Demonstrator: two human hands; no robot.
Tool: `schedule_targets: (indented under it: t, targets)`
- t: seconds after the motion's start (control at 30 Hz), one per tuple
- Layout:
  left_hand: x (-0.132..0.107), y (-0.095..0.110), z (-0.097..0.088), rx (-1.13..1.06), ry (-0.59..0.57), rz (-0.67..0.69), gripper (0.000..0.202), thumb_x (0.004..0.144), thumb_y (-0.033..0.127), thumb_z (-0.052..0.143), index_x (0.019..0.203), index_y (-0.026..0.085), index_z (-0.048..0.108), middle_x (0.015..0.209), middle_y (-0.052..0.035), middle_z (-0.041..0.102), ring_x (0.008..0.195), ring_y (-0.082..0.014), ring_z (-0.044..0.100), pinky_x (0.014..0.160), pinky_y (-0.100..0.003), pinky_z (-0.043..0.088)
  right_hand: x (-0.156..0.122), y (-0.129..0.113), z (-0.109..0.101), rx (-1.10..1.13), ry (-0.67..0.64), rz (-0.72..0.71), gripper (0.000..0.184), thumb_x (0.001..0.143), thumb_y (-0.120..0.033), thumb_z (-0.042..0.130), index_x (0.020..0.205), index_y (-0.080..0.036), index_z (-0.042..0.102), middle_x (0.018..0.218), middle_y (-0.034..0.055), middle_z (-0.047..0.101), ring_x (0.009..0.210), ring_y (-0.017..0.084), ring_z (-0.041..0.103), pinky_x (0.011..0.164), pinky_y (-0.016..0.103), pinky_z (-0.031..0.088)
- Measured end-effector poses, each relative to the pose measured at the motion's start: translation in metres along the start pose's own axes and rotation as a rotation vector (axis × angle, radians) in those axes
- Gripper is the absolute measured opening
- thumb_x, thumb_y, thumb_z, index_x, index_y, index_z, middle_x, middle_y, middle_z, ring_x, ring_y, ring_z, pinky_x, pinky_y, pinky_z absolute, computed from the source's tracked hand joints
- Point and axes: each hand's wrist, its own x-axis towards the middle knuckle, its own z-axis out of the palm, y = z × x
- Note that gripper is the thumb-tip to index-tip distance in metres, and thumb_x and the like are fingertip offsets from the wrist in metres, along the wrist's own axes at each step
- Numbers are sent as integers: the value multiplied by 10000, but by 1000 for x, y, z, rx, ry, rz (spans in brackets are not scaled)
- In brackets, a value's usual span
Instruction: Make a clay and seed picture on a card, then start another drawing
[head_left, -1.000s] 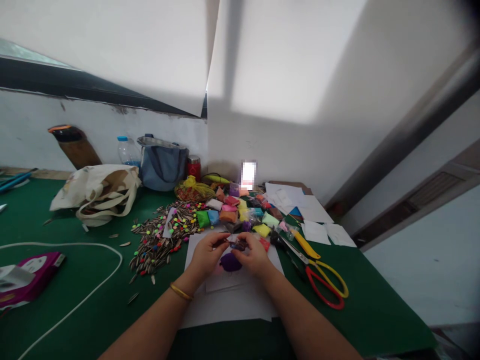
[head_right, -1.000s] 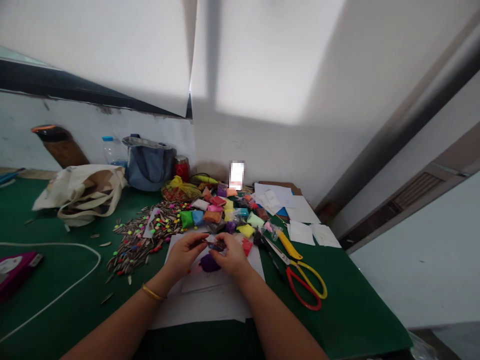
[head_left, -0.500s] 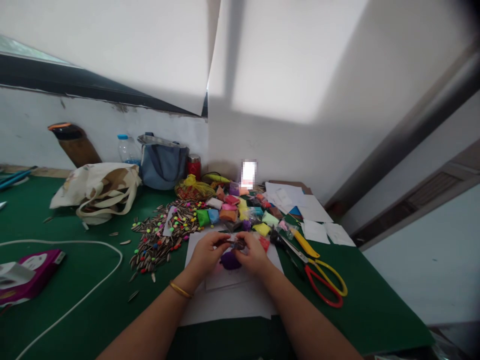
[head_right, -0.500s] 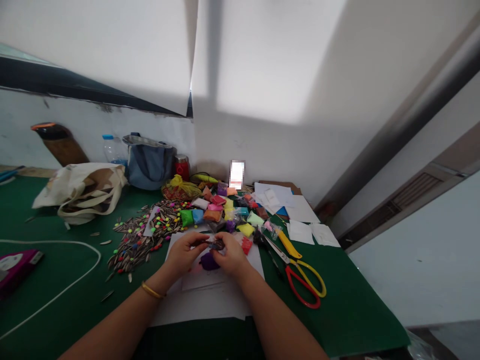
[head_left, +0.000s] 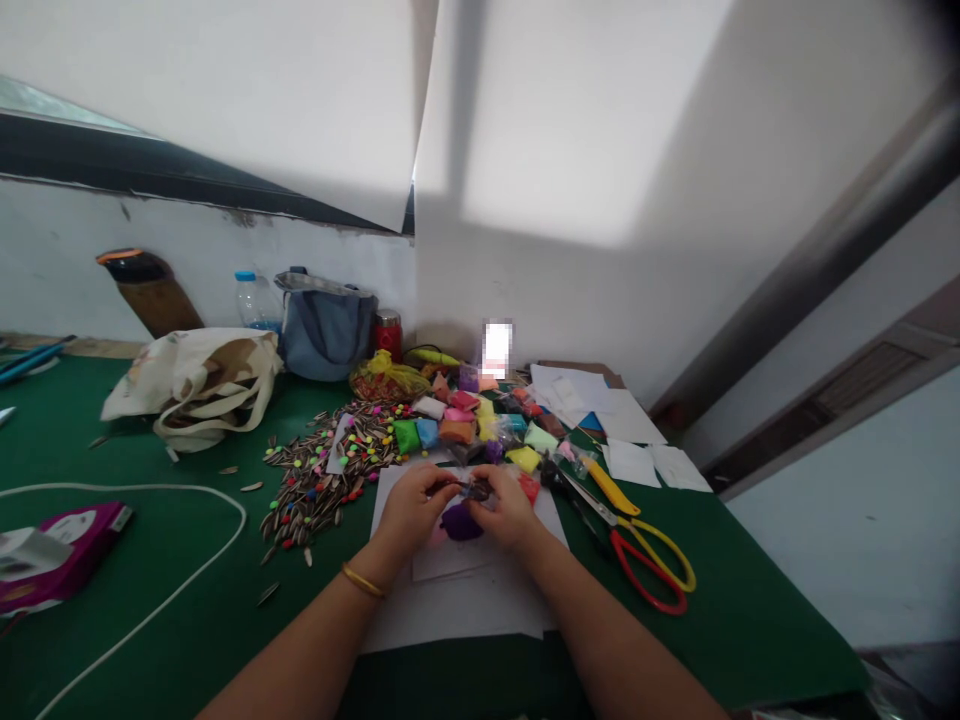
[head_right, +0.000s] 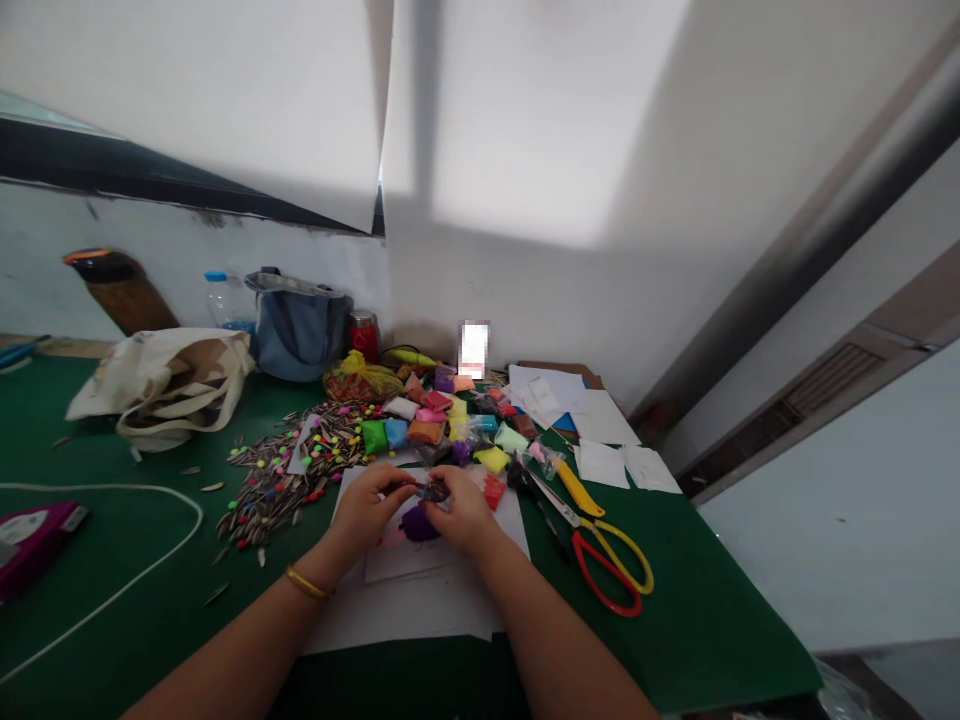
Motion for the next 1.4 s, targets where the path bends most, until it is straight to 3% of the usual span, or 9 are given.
schedule_targets:
  t: [0.1, 0.2, 0.57, 0.67, 0.83, 1.0, 1.23, 1.3, 1.4]
  targets:
    - [0, 0, 1, -25, -39, 20, 141, 845, 279, 635, 936, 223, 727, 877, -41, 682, 848, -194, 612, 766, -309, 463, 0, 0, -1, -7, -1, -13, 274, 761, -215, 617, 1032, -172, 601, 949, 61, 655, 846, 196, 605, 766, 323, 501]
    - [0, 1, 2, 2, -65, 32, 132, 867, 283, 603, 893, 218, 715, 860, -44, 672, 840, -193, 603, 765, -311, 456, 0, 0, -1, -12, -17, -12, 269, 757, -209, 614, 1024, -176, 609, 925, 53, 655, 828, 194, 604, 748, 316, 500]
    - [-5, 6, 0, 142, 75, -4, 325, 960, 407, 411, 768, 197, 569, 709, -7, 548, 673, -171, 512, 622, -286, 383, -1, -4, -3, -14, -49, -27, 308, 861, -379, 602, 1098, -181, 617, 1013, 74, 668, 910, 218, 616, 821, 336, 484]
    - [-3, 4, -2, 91, 55, 23, 344, 953, 411, 447, 751, 194, 621, 709, -13, 571, 697, -170, 533, 645, -286, 401, -1, -5, -3, -4, -47, -44, 327, 885, -405, 580, 1116, -177, 620, 1032, 80, 666, 925, 218, 609, 839, 341, 476]
    - [0, 1, -3, -61, 44, 57, 201, 874, 355, 602, 947, 243, 752, 833, -39, 666, 823, -189, 596, 743, -303, 458, 0, -5, -3, -14, -53, -38, 333, 880, -396, 585, 1129, -178, 621, 1040, 80, 662, 906, 212, 606, 813, 332, 477]
    - [0, 7, -1, -267, 119, -57, 202, 816, 386, 667, 776, 195, 723, 757, -31, 639, 758, -170, 572, 715, -294, 457, 2, -5, -3, -67, -65, -89, 295, 881, -394, 591, 1092, -193, 637, 985, 62, 661, 902, 211, 596, 812, 335, 472]
    - [4, 9, -11, -1063, 108, -383, 302, 737, 445, 748, 814, 169, 653, 681, 15, 550, 638, -95, 520, 619, -228, 450, 7, 2, -7, -250, 59, -69, 294, 869, -338, 631, 1131, -205, 632, 1123, 102, 617, 1057, 250, 561, 940, 388, 443]
    - [6, 4, -11, -1076, 125, -456, 339, 714, 451, 765, 874, 164, 678, 683, 20, 548, 639, -84, 524, 618, -214, 452, 11, 8, -8, -330, 93, -4, 328, 840, -288, 660, 1151, -198, 605, 1106, 107, 625, 1054, 266, 557, 939, 417, 442]
    - [8, -7, -7, -907, 112, -559, 455, 683, 498, 767, 973, 154, 703, 700, 17, 570, 619, -79, 533, 597, -211, 452, 20, 19, -7, -416, 81, 49, 242, 812, -170, 633, 1054, -183, 613, 1090, 114, 632, 1058, 272, 558, 930, 433, 457]
